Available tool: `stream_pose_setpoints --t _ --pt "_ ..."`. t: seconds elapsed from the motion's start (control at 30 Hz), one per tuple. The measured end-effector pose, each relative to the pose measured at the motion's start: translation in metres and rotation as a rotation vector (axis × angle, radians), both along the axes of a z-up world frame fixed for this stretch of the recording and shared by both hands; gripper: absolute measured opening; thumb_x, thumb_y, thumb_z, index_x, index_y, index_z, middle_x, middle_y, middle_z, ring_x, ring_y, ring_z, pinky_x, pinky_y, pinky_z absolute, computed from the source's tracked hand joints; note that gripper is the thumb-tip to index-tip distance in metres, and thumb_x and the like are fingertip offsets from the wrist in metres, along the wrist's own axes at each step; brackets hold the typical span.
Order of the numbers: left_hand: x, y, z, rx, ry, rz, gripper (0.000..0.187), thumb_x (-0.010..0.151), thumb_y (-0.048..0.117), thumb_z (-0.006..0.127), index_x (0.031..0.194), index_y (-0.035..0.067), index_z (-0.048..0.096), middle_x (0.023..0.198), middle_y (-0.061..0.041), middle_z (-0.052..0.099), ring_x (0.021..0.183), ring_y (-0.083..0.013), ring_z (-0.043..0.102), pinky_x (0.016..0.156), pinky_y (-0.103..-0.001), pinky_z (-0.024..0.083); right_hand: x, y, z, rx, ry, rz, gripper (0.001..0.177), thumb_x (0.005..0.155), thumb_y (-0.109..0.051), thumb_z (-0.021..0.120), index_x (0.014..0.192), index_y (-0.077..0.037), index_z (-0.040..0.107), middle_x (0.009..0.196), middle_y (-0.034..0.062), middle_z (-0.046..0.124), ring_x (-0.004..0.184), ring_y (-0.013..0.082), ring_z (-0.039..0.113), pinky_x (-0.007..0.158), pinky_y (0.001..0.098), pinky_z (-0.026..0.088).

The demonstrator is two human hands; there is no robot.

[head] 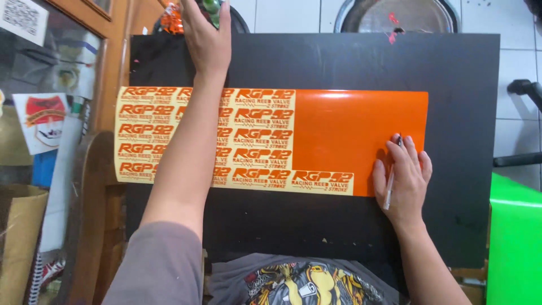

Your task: Using a weeding tool to remove excess vinyl from a sticker sheet

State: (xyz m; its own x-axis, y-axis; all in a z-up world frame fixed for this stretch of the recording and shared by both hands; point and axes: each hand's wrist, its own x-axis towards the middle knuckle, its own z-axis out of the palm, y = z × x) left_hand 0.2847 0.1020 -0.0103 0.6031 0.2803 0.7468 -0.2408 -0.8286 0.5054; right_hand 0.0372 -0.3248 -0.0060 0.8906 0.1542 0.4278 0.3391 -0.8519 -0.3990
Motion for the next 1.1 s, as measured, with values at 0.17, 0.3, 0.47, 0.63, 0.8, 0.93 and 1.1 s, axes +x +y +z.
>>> stream_pose_setpoints --t 0.17,0.3,0.47,0.63,0.8,0.93,1.1 --pt "0.023 0.017 0.0 0.092 0.125 0.008 0.054 0.109 0.038 0.07 0.145 0.021 0.034 0.113 -0.011 0.075 0.093 -0.0286 0.077 0.068 -0.039 0.063 0.0 0.005 0.002 0.024 0.053 -0.043 0.031 0.107 -0.017 0.061 0.131 0.001 0.066 0.142 0.022 0.069 0.142 0.0432 0.059 0.126 0.0552 0.03" --pt "0.02 0.014 0.003 0.148 0.036 -0.04 0.028 0.107 0.028 0.066 0.123 0.016 0.046 0.095 -0.009 0.073 0.08 -0.0224 0.075 0.06 -0.031 0.062 0.001 0.006 0.003 0.019 0.054 -0.054 0.031 0.107 -0.02 0.058 0.13 0.0 0.067 0.14 0.0205 0.07 0.142 0.0425 0.059 0.125 0.0556 0.032" --pt "0.022 0.025 0.001 0.257 -0.018 -0.058 0.033 0.11 0.024 0.068 0.135 0.015 0.048 0.101 -0.011 0.075 0.085 -0.0252 0.078 0.065 -0.034 0.065 0.0 0.007 0.004 0.048 0.068 -0.056 0.032 0.107 -0.02 0.059 0.13 0.0 0.068 0.141 0.0191 0.069 0.142 0.0421 0.058 0.125 0.0563 0.031" --pt "0.033 0.056 0.028 -0.384 -0.251 -0.061 0.027 0.095 0.023 0.081 0.113 0.008 0.068 0.107 -0.01 0.082 0.099 -0.0268 0.081 0.081 -0.036 0.069 0.001 0.007 0.005 0.047 0.05 -0.054 0.03 0.107 -0.018 0.06 0.13 0.0 0.069 0.14 0.0195 0.07 0.141 0.0424 0.059 0.124 0.0549 0.032" --pt "0.024 0.044 0.032 0.22 -0.099 -0.197 0.015 0.107 0.019 0.071 0.105 0.006 0.064 0.079 -0.011 0.071 0.065 -0.0269 0.07 0.053 -0.039 0.046 0.003 0.007 0.006 0.03 0.025 -0.044 0.029 0.106 -0.016 0.061 0.129 0.001 0.068 0.139 0.021 0.07 0.141 0.043 0.06 0.123 0.0544 0.032" --pt "0.032 0.055 0.01 0.297 -0.001 -0.18 0.019 0.108 0.019 0.071 0.117 0.004 0.064 0.093 -0.016 0.074 0.077 -0.0327 0.07 0.06 -0.043 0.051 0.002 0.006 0.004 0.029 0.034 -0.05 0.031 0.107 -0.018 0.059 0.129 0.001 0.069 0.139 0.0213 0.07 0.141 0.0428 0.059 0.123 0.055 0.032" --pt "0.028 0.054 0.01 0.291 0.09 -0.155 0.032 0.108 0.027 0.076 0.121 0.004 0.058 0.095 -0.017 0.07 0.08 -0.0345 0.066 0.064 -0.045 0.049 0.001 0.005 0.005 0.031 0.03 -0.043 0.031 0.106 -0.017 0.061 0.13 0.002 0.069 0.14 0.022 0.07 0.141 0.043 0.059 0.123 0.0544 0.033"
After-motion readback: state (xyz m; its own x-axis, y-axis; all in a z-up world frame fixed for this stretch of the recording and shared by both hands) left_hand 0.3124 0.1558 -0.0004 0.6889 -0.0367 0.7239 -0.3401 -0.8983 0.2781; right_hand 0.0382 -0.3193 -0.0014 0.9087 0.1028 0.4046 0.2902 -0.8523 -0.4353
